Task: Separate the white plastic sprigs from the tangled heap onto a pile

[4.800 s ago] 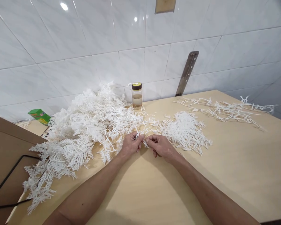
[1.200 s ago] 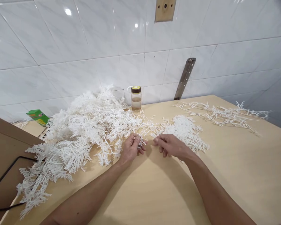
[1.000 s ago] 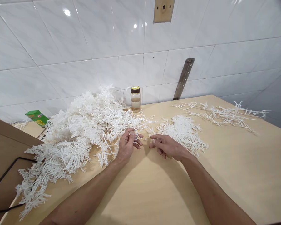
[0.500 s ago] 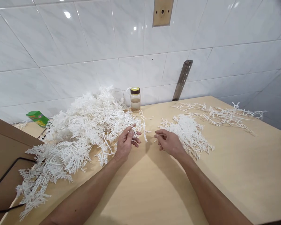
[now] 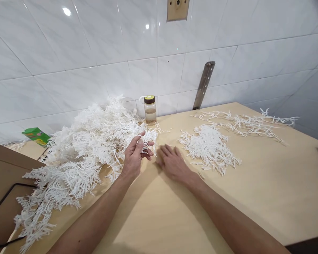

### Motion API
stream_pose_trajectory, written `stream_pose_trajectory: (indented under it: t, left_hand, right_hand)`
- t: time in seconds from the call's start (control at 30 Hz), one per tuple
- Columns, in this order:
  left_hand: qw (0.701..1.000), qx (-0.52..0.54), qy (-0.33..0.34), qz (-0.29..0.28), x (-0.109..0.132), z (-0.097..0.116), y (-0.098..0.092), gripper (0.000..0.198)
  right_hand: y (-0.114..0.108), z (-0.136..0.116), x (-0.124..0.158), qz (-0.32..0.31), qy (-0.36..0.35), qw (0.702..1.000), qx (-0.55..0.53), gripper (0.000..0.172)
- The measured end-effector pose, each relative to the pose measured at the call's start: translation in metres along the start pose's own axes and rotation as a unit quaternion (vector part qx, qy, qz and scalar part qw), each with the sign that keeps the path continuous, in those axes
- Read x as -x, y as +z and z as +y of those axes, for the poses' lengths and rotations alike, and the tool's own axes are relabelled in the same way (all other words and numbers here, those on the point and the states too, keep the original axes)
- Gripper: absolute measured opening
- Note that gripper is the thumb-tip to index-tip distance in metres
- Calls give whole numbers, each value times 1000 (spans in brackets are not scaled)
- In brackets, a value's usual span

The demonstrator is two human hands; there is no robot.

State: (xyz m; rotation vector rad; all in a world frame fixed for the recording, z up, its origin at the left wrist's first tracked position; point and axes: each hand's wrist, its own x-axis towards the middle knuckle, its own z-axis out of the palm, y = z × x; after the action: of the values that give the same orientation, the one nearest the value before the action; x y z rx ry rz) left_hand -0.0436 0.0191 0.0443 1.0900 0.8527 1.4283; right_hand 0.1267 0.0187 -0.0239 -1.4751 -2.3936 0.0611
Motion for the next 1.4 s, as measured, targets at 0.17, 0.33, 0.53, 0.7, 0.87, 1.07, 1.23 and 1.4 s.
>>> stream_pose_trajectory:
  t: [0.17,0.33,0.53,0.7,0.87,1.07,1.23,1.4]
  left_hand:
    - [1000,-16,-1,-5,1,3,2,54]
    - [998,-25,-53,-20,8,-13,6,44]
    - [993,-2,-119,-6,15,-29,11,38]
    - [989,18,-143,-29,17,-30,11,34]
    - [979,-12,-196,-46,20,-32,15,29]
    - [971,-19,-233,-40,21,-34,16,33]
    - [964,-6,-252,-80,20,-33,15,18]
    - [945,53,-285,-153,21,-31,13,20]
  right_hand:
    - [-1,51,0,67,130,989,10,53]
    - [-18,50,6,202,105,968,-109,43]
    - [-37,28,11,108,224,840,-482,51]
    - [-32,22,9,37,177,832,-525,43]
    - [-25,24,5,90,216,821,-521,28]
    - [-36,22,4,113,221,766,-594,31]
    - [-43,23,4,116,239,681,-683,41]
    - [-39,30,3,136,268,670,-679,42]
